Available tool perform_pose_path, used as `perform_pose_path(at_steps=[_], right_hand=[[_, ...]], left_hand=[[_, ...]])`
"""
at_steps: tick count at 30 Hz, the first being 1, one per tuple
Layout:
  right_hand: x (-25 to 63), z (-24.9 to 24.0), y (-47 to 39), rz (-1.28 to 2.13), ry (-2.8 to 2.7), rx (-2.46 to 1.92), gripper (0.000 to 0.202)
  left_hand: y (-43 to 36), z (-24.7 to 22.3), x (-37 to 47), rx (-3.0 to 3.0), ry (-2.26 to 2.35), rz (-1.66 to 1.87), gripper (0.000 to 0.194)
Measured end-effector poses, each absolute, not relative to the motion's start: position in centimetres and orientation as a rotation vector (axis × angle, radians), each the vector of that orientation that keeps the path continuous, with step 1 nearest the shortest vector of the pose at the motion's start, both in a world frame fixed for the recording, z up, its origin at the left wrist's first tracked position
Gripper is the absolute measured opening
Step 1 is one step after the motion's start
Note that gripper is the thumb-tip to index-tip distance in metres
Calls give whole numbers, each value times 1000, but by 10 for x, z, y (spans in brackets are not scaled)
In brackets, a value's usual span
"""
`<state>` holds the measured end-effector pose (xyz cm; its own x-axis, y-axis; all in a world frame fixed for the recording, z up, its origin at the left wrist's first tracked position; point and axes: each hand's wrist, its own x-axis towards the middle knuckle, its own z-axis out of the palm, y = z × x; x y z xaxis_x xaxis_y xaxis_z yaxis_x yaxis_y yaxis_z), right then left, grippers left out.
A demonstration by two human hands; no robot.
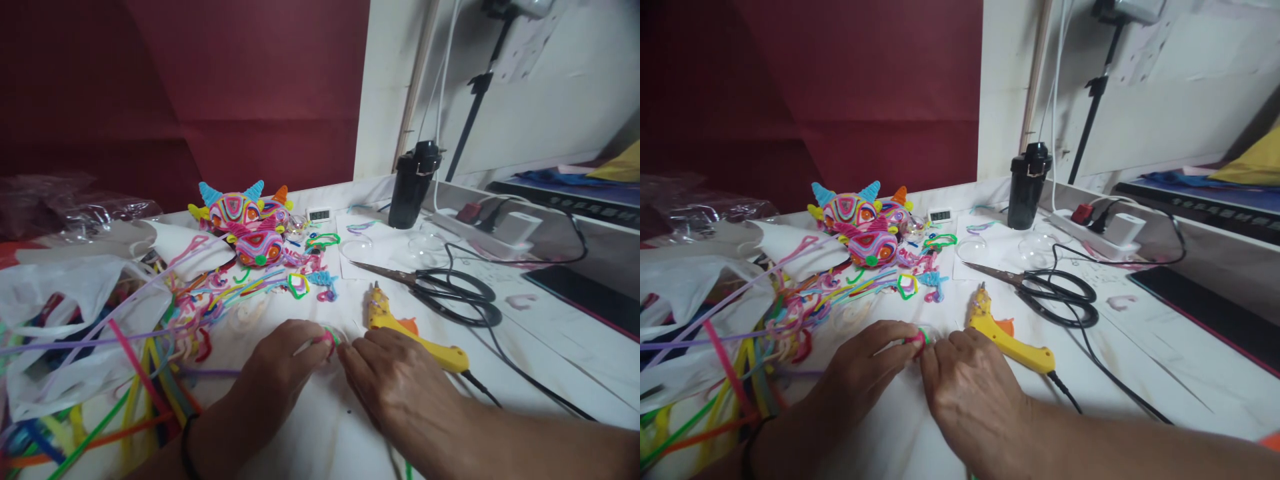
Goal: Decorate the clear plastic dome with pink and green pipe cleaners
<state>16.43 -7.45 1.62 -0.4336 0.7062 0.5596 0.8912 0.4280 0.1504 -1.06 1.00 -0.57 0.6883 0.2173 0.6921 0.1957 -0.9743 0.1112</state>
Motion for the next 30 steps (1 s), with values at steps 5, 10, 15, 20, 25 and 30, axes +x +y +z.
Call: perform_pose_path(at_steps=[5, 10, 15, 20, 25, 30], right_hand=[[156, 14, -75, -686, -2246, -1333, 27], [154, 11, -74, -728, -2227, -1336, 28], [155, 9, -75, -661, -2247, -1349, 20], [157, 11, -81, -499, -2286, -1377, 15], [171, 19, -88, -93, -2298, -1375, 18], [191, 23, -83, 11, -2248, -1497, 24]], left_hand=[[9, 2, -8, 2862, 286, 1167, 15], [8, 1, -7, 2830, 298, 1177, 18], [8, -7, -9, 2829, 341, 1159, 20], [7, -4, -9, 2857, 300, 1127, 19], [2, 10, -11, 2959, 322, 966, 23], [1, 17, -14, 2995, 341, 834, 25]])
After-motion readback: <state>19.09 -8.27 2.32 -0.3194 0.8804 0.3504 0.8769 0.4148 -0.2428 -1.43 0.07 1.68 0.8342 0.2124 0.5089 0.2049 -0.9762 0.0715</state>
